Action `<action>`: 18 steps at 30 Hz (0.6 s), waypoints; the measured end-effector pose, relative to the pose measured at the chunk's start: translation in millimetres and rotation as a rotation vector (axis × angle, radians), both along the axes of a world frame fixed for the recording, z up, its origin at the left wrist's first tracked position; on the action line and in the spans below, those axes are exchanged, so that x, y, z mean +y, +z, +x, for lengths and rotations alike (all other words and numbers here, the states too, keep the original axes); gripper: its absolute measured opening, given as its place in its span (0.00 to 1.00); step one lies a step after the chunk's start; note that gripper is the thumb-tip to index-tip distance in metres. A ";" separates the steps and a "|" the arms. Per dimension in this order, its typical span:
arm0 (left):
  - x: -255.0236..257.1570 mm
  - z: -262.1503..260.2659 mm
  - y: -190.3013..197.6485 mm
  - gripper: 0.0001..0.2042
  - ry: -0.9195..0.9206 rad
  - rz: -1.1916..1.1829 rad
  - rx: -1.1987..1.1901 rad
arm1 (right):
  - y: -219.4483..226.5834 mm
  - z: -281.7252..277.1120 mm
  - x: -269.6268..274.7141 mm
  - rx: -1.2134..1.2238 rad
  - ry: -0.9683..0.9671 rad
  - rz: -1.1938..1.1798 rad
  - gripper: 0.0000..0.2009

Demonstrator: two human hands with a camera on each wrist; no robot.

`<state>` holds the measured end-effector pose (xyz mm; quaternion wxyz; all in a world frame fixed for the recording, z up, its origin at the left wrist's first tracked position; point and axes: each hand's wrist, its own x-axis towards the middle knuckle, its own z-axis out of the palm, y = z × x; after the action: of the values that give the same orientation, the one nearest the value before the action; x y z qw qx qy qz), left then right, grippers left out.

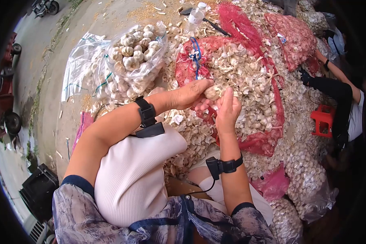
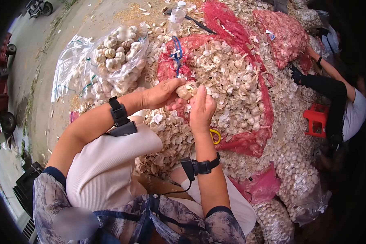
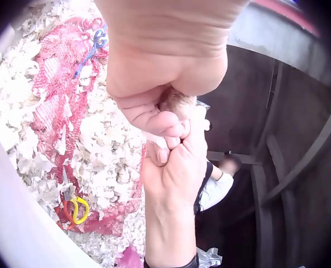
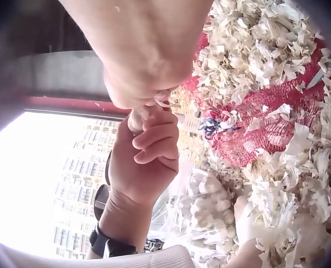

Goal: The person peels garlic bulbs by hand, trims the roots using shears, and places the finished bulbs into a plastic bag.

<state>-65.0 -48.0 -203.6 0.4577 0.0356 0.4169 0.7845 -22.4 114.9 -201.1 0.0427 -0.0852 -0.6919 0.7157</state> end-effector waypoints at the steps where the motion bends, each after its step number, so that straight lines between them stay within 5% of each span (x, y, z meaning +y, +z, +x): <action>1: -1.5 -1.1 -0.1 0.22 -0.001 0.041 -0.051 | 4.5 -1.3 -2.3 -0.086 -0.095 -0.357 0.19; 4: 2.9 0.8 13.8 0.23 0.110 0.052 0.016 | 19.4 -7.1 -13.0 -0.106 -0.284 -0.449 0.18; 10: -8.2 -3.8 1.5 0.15 0.266 0.184 -0.020 | 5.2 1.6 17.0 -0.146 -0.330 -0.368 0.17; 12: -4.7 -3.1 -1.8 0.15 0.322 -0.011 0.157 | 0.0 4.2 24.8 -0.488 0.080 0.149 0.14; 13: -4.7 -3.4 -2.9 0.16 0.314 -0.006 0.197 | -3.4 7.2 21.5 -0.328 0.224 0.290 0.17; 18: -2.0 0.7 2.3 0.14 0.247 -0.146 0.335 | 19.9 6.7 -1.2 -0.172 0.210 -0.118 0.29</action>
<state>-64.2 -50.1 -201.3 0.2838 0.0809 0.5438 0.7856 -15.7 113.7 -181.1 -0.0971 -0.0759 -0.6548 0.7457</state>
